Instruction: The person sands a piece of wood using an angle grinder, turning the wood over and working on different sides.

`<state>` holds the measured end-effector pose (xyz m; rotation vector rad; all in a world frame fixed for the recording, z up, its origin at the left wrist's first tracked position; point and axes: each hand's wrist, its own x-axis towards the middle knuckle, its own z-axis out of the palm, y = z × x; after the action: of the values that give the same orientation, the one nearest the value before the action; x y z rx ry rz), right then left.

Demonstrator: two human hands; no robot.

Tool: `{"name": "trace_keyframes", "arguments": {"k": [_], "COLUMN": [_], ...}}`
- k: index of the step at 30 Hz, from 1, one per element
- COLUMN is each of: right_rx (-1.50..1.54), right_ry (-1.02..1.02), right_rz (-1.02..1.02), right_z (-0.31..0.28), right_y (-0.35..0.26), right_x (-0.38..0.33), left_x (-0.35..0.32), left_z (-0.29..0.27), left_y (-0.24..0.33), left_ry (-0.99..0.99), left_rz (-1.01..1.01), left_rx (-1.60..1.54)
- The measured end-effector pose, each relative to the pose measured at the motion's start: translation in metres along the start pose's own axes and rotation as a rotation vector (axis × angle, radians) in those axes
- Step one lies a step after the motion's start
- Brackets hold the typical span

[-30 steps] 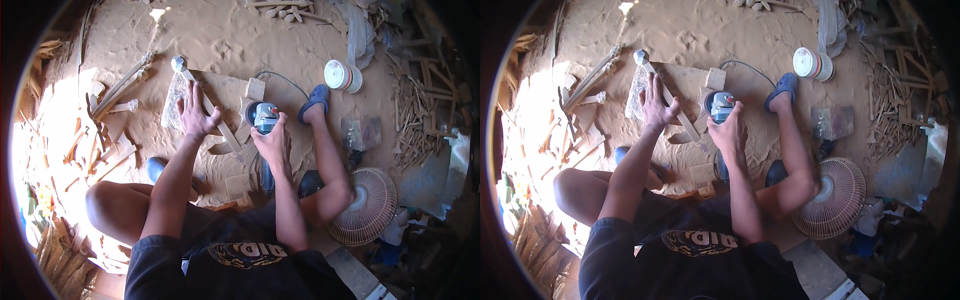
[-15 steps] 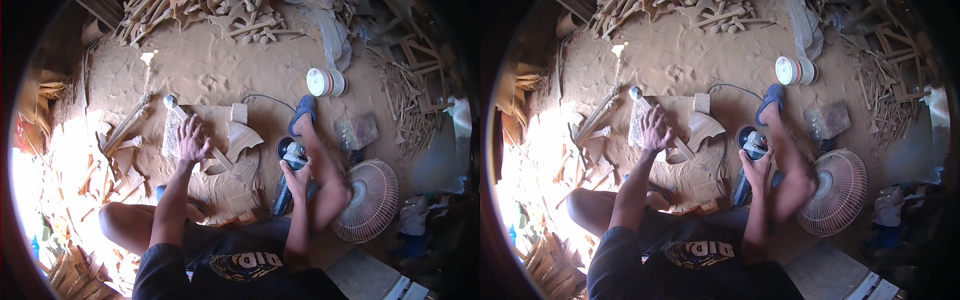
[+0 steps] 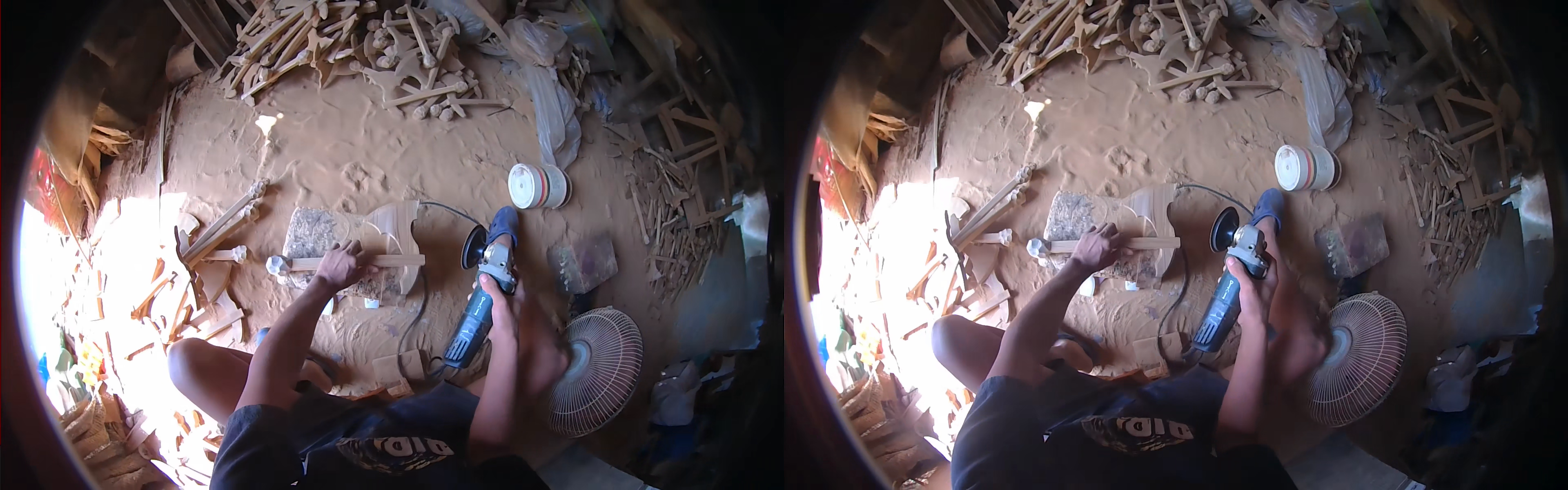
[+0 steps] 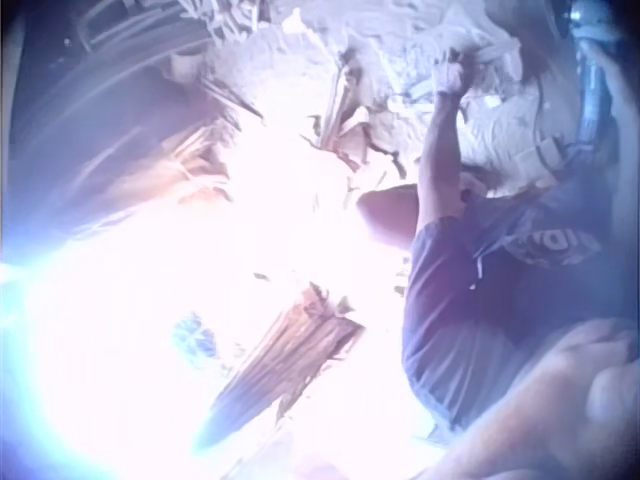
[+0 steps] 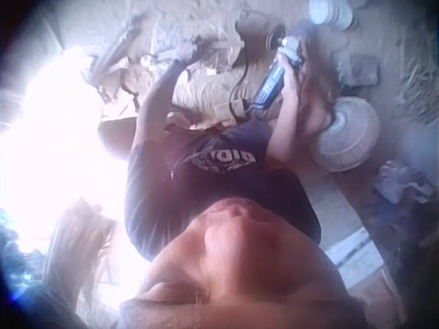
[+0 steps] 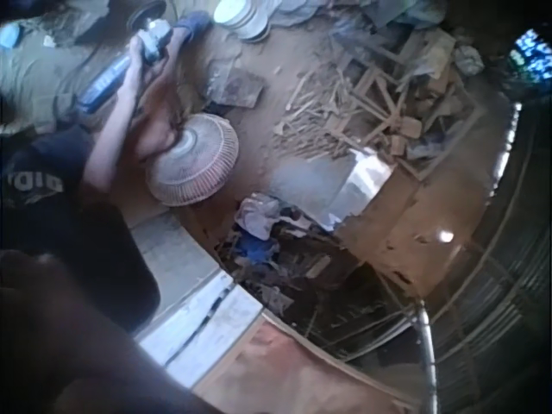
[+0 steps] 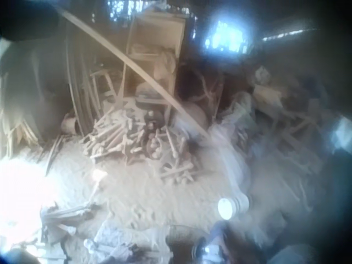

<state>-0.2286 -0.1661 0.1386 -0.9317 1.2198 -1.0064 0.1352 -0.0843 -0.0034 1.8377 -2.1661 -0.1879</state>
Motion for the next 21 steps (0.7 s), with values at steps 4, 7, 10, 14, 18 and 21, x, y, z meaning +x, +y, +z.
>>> {"name": "trace_keyframes", "arguments": {"k": [4,7,10,14,18,21], "right_rx": [-0.27,-0.751,-1.063,-1.371,-1.554,-1.586], "right_ry": [-0.107,-0.109,-0.248,-0.398,-0.474,-0.482], "right_rz": [-0.205,-0.315,-0.269,-0.03,-0.039,-0.016], "right_z": [0.024,0.051,0.089,0.161,0.209,0.209], "right_y": [-0.025,-0.027,-0.039,-0.051,-0.024,-0.018], "right_x": [0.032,0.077,0.125,0.177,0.194,0.206], "left_x": [0.018,0.019,0.027,0.032,0.017,0.025], "left_z": [-0.008,0.003,-0.006,-0.006,0.005,-0.002], "left_y": [0.006,-0.003,0.002,0.003,-0.007,-0.003], "left_ry": [-0.413,-0.39,-0.407,-0.447,-0.404,-0.432], "left_rz": [-0.25,-0.211,-0.204,-0.227,-0.246,-0.242], "left_rx": [-0.106,-0.044,-0.149,0.0,-0.029,-0.042]}}
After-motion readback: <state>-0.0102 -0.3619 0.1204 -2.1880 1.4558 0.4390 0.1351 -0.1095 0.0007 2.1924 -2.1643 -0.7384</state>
